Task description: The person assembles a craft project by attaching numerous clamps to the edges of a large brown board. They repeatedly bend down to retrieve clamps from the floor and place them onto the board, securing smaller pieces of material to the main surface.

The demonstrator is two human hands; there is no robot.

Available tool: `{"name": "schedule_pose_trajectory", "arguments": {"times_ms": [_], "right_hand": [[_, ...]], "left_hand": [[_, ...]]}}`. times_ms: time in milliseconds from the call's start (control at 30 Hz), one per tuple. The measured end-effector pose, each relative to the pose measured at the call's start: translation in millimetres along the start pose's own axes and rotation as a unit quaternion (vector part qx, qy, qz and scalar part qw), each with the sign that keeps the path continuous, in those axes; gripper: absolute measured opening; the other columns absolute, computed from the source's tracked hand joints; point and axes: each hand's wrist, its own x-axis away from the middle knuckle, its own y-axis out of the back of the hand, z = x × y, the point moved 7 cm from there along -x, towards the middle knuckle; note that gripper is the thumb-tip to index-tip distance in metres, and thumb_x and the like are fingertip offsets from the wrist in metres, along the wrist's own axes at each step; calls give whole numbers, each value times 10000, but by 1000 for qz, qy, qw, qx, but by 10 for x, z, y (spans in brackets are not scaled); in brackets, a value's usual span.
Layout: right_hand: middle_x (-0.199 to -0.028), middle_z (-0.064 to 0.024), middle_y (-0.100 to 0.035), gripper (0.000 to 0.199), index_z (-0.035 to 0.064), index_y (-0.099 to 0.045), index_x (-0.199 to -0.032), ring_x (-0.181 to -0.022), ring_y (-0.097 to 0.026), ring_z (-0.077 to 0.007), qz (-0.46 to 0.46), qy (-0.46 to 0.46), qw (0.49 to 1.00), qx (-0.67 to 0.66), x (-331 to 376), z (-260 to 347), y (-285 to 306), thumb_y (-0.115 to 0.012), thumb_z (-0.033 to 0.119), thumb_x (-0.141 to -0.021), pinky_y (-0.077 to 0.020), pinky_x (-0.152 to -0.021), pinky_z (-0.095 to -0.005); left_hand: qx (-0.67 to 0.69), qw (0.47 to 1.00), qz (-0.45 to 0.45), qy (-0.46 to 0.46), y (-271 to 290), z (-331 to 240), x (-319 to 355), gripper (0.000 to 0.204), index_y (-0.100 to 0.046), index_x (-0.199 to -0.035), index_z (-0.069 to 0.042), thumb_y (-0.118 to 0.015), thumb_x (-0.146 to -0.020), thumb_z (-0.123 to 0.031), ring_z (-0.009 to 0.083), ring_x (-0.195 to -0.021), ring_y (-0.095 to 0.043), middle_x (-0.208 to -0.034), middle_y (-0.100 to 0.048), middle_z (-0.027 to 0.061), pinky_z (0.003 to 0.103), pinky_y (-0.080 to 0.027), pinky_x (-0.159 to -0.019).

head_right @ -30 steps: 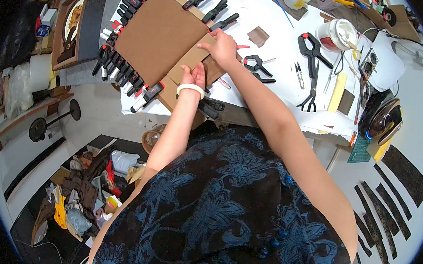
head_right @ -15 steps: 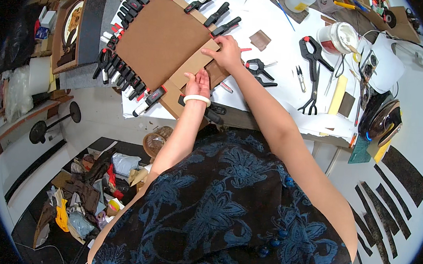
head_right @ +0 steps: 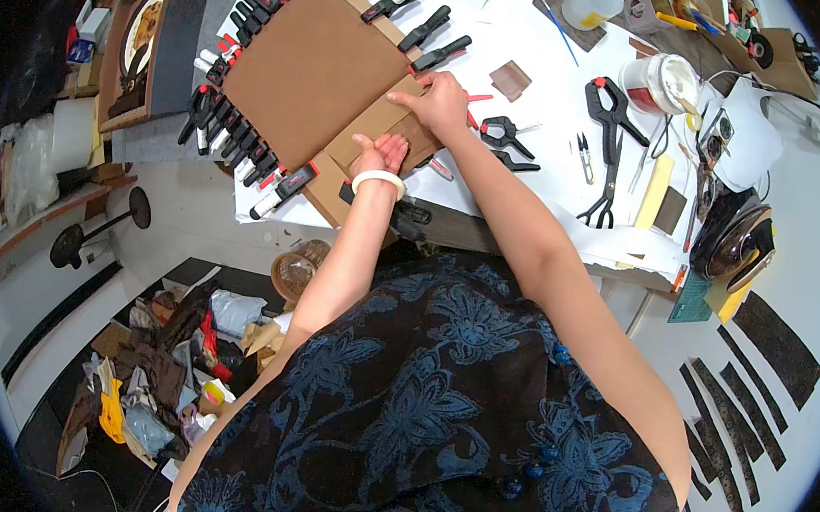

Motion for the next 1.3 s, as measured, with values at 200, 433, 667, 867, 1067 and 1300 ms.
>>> {"name": "schedule_pose_trajectory", "arguments": {"times_ms": [200, 433, 667, 867, 1067, 1300], "right_hand": [[-977, -146, -696, 874, -41, -710, -907, -859, -696, -325, -39, -24, 999, 13, 72, 17, 62, -920, 700, -493, -562, -774, -418], [-1057, -151, -748, 911, -50, -714, -1129, -937, -722, -257, 136, -100, 985, 28, -233, -104, -49, -969, 577, -519, -560, -849, -361], [-1048, -136, -765, 815, -11, -743, -1131, -951, -733, -234, 157, -116, 980, -24, -193, -13, -46, -972, 517, -554, -557, -885, -349], [-1040, -154, -758, 797, -41, -716, -1114, -925, -737, -236, 152, -117, 980, -55, -102, 70, -28, -977, 485, -575, -571, -856, -349], [-1072, -149, -761, 803, -2, -737, -1131, -984, -729, -250, 157, -95, 979, -84, -211, -118, -139, -969, 522, -568, -562, -886, -369], [-1112, -168, -740, 830, -76, -661, -1199, -1000, -715, -223, 166, -69, 980, -86, -206, -106, -129, -984, 423, -621, -566, -892, -345]], "left_hand": [[-16, 1000, 15, -11, 17, -3, -31, 755, -568, -1126, 137, -480, -1016, -605, 332, -880, -744, -1075, -704, 261, 396, -653, -789], [-34, 999, -5, -4, -13, 12, 63, 830, -580, -1094, 131, -513, -964, -686, 375, -897, -748, -1083, -705, 272, 436, -627, -822], [-16, 999, -35, 2, -1, 25, 85, 846, -594, -1045, 137, -522, -954, -701, 375, -838, -753, -1044, -713, 292, 432, -630, -770], [-27, 998, -47, 17, -12, 16, 130, 840, -593, -1094, 121, -494, -963, -702, 380, -924, -744, -1111, -701, 284, 444, -625, -841], [87, 994, -54, -23, -42, 48, 66, 674, -555, -1087, 130, -522, -1030, -541, 357, -869, -737, -1060, -690, 279, 422, -632, -798], [93, 993, -42, -60, -5, 82, 60, 619, -551, -1019, 95, -503, -1044, -521, 338, -814, -727, -1017, -688, 274, 427, -633, -800]]}}
